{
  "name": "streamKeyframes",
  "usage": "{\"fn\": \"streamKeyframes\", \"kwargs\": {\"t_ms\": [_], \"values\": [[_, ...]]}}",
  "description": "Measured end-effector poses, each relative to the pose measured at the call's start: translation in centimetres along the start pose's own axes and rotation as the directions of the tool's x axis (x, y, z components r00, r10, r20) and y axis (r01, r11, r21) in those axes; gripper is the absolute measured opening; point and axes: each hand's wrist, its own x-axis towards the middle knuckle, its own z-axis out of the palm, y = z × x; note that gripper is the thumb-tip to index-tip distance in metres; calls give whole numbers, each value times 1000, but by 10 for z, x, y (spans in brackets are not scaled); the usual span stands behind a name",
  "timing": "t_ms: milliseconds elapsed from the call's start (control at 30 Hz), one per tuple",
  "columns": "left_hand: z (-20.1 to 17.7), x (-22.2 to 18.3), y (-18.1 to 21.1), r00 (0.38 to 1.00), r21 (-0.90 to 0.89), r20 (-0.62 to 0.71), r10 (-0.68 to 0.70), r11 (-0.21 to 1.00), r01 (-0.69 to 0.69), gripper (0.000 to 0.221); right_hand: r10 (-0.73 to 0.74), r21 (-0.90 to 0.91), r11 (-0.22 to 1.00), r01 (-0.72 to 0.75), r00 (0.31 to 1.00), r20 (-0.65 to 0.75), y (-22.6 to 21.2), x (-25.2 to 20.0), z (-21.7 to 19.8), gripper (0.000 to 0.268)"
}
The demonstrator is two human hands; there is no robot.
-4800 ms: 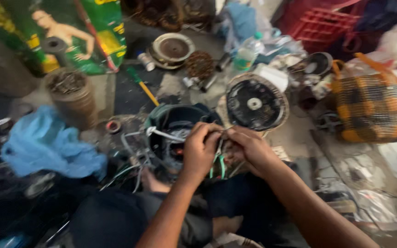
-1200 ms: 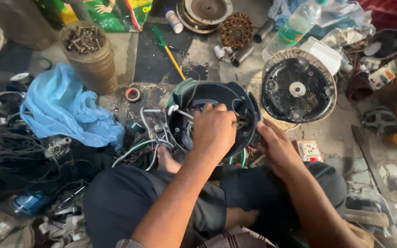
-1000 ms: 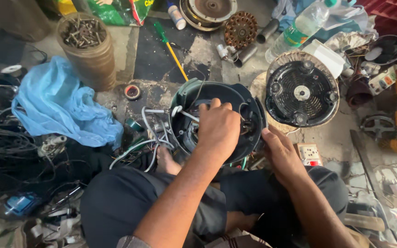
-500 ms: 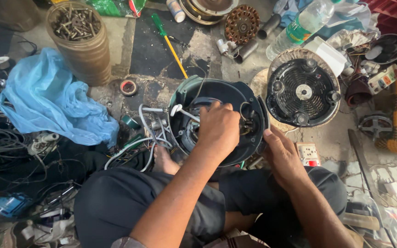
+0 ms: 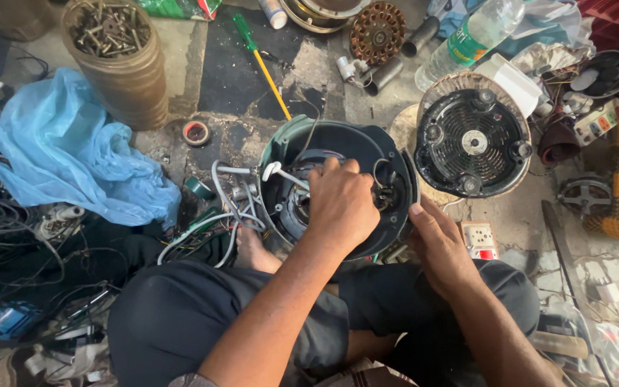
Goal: The person sits on the floor and repairs a small electric fan motor. They use pliers to strip and twist wires, connect them to the motor terminals, and adjust the internal components.
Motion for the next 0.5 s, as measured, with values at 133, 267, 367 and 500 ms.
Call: {"fn": "streamKeyframes", "kwargs": {"t_ms": [133, 267, 367, 500], "values": [[0, -2, 0, 1000, 11, -12, 6, 1000, -6, 15, 9, 14, 1000, -9, 1000, 0, -4, -1, 3, 58], [0, -5, 1, 999, 8, -34, -4, 1000, 4, 17, 13, 19, 1000, -13, 1000, -5, -4, -1, 4, 58], [0, -5, 2, 997, -6, -77, -7, 1000, 7, 19, 67, 15, 998, -67, 995, -67, -4, 1, 3, 58], [2, -3, 2, 999, -1, -24, -29, 1000, 29, 19, 31, 3, 1000, -31, 999, -36, -2, 2, 1, 59]]}}
